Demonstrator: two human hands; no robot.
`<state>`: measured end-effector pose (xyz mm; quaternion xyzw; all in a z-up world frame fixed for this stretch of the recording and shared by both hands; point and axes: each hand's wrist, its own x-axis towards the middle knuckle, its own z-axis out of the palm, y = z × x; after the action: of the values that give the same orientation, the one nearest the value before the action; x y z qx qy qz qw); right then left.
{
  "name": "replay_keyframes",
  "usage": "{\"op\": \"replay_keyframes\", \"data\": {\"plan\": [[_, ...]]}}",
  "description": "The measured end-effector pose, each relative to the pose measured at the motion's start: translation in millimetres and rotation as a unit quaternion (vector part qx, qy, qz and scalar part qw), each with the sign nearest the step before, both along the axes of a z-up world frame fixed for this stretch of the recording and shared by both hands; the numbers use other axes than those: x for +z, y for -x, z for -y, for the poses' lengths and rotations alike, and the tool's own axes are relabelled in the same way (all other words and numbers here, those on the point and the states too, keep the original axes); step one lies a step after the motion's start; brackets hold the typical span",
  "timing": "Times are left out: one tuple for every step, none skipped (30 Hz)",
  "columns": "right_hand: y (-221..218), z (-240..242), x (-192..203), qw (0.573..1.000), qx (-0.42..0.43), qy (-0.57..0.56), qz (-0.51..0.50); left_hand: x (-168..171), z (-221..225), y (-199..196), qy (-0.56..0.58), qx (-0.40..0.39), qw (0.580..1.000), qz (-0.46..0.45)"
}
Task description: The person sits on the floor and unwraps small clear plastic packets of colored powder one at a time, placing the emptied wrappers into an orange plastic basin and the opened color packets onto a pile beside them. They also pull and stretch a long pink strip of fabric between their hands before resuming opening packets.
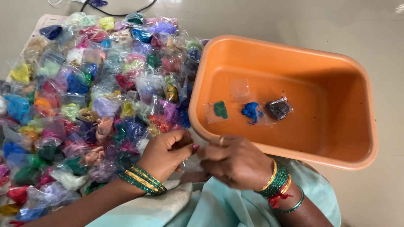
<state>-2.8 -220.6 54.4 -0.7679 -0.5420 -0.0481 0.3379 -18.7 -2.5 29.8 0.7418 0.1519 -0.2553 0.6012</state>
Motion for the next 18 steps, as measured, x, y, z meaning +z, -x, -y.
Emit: {"op": "replay_keyframes", "data": {"plan": [[2.8,-1.9,-1.9,1.000,0.000,0.001,0.000,-10.1,-3.5,2.2,0.001,0.000,1.000,0.000],[5.2,-4.7,-3.8,0.998,0.022,0.043,-0.026,-19.9,-7.9,4.7,-0.029,-0.040,0.993,0.104],[7.7,-7.6,-5.7,0.994,0.043,0.085,-0.052,-29.5,-12.4,7.2,-0.058,-0.079,0.973,0.207],[9.5,-11.5,-9.9,0.994,0.045,0.086,-0.052,-24.1,-13.5,7.4,-0.058,-0.077,0.974,0.207],[11.5,-15.3,-14.1,0.986,0.013,0.148,-0.078,-18.8,-14.6,7.6,-0.097,-0.104,0.951,0.275],[13.6,-18.9,-18.4,0.972,-0.020,0.211,-0.103,-13.6,-15.5,7.9,-0.135,-0.132,0.921,0.341],[14.0,-20.4,-18.9,0.972,-0.018,0.211,-0.103,-9.8,-15.3,7.9,-0.135,-0.130,0.921,0.340],[14.3,-22.0,-19.5,0.963,-0.060,0.231,-0.121,-5.9,-15.3,7.6,-0.160,-0.132,0.905,0.372],[14.5,-23.5,-20.0,0.953,-0.101,0.251,-0.138,-2.0,-15.2,7.2,-0.185,-0.134,0.887,0.402],[13.8,-23.8,-21.2,0.953,-0.100,0.252,-0.138,2.1,-15.2,7.3,-0.186,-0.132,0.887,0.402],[13.2,-24.0,-22.4,0.962,-0.105,0.223,-0.121,6.1,-15.1,7.4,-0.181,-0.131,0.891,0.394],[12.7,-24.3,-23.7,0.969,-0.109,0.194,-0.105,10.2,-15.2,7.7,-0.177,-0.130,0.896,0.387],[12.2,-22.0,-27.2,0.969,-0.108,0.194,-0.105,8.1,-15.2,8.3,-0.177,-0.129,0.896,0.387],[10.8,-20.1,-30.6,0.978,-0.099,0.168,-0.068,6.3,-15.6,8.7,-0.171,-0.143,0.897,0.382],[9.5,-18.4,-33.9,0.985,-0.090,0.142,-0.031,4.7,-16.2,9.2,-0.165,-0.156,0.898,0.378],[8.7,-17.2,-32.3,0.986,-0.085,0.141,-0.031,3.2,-18.2,8.6,-0.168,-0.153,0.898,0.377],[7.8,-16.1,-30.7,0.987,-0.083,0.139,-0.015,1.6,-20.3,8.1,-0.164,-0.164,0.878,0.419],[6.5,-14.8,-29.3,0.987,-0.082,0.137,0.000,0.0,-22.3,6.9,-0.159,-0.175,0.855,0.461]]}}
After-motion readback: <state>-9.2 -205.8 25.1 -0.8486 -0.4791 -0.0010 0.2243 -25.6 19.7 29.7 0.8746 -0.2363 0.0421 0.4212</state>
